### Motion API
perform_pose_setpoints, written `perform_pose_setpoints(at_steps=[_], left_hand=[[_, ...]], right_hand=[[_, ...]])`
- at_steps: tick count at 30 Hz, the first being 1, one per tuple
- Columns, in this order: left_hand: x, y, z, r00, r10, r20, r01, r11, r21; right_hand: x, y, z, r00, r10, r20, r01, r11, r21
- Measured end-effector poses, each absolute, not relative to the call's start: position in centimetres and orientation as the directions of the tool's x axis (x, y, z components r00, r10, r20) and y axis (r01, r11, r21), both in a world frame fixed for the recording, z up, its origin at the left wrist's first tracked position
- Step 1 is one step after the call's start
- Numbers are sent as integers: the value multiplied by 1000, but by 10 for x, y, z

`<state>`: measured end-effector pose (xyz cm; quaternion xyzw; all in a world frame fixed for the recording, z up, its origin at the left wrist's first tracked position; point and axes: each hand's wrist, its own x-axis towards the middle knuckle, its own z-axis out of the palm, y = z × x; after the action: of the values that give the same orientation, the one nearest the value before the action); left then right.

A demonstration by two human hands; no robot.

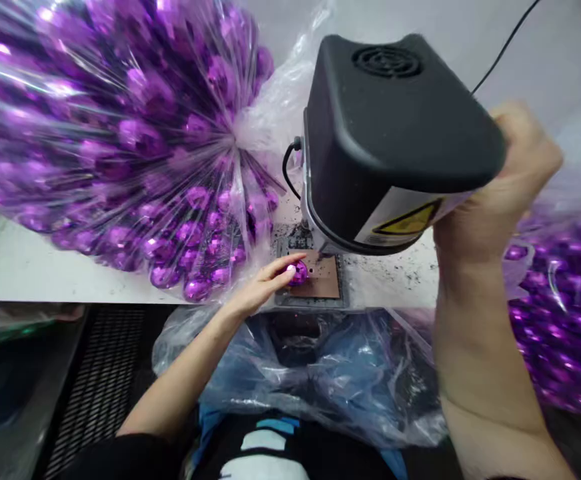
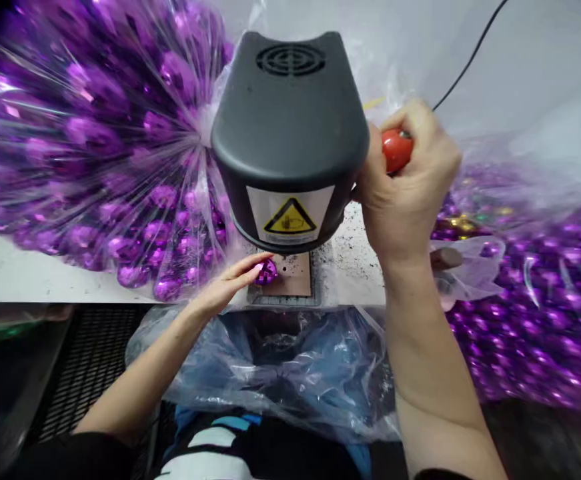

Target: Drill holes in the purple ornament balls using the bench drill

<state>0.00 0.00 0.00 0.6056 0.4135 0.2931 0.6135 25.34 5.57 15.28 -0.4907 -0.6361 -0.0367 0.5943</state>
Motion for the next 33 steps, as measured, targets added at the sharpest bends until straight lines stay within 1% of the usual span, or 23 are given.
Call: perform_pose_setpoints(at_steps=[3, 6, 8, 12, 16, 18, 20, 23, 26, 29, 33], left_hand=[[7, 1, -12, 365, 927, -90, 174, 27, 984], [16, 3, -20, 256, 966, -44, 226, -15, 974], [22, 6, -23, 224, 974, -15, 271, -48, 961], [31, 10, -22, 238, 968, 83, 407, -177, 896], [41, 12, -18, 314, 926, 209, 554, -357, 752], [49, 13, -18, 314, 921, 230, 614, -382, 691], [56, 12, -21, 292, 928, 233, 657, -371, 656], [63, 9, -28, 279, 927, 251, 666, -375, 645], [63, 6, -33, 314, 906, 284, 626, -423, 656], [62, 5, -36, 350, 895, 277, 611, -442, 657], [61, 5, -37, 332, 905, 268, 631, -424, 650]], right_hand=[[253, 56, 153, 189, 563, 804, 659, 535, -529], [251, 56, 153, 215, 571, 792, 653, 520, -552], [251, 56, 154, 230, 585, 778, 652, 501, -569], [251, 56, 153, 221, 578, 785, 647, 516, -562], [251, 56, 153, 218, 576, 788, 660, 508, -554], [251, 56, 154, 224, 577, 785, 665, 499, -556], [251, 56, 154, 226, 575, 786, 667, 497, -555], [251, 56, 155, 219, 580, 784, 658, 506, -558], [250, 55, 155, 212, 586, 782, 641, 521, -564], [250, 54, 156, 203, 585, 785, 643, 525, -557], [251, 54, 157, 188, 582, 791, 644, 535, -547]])
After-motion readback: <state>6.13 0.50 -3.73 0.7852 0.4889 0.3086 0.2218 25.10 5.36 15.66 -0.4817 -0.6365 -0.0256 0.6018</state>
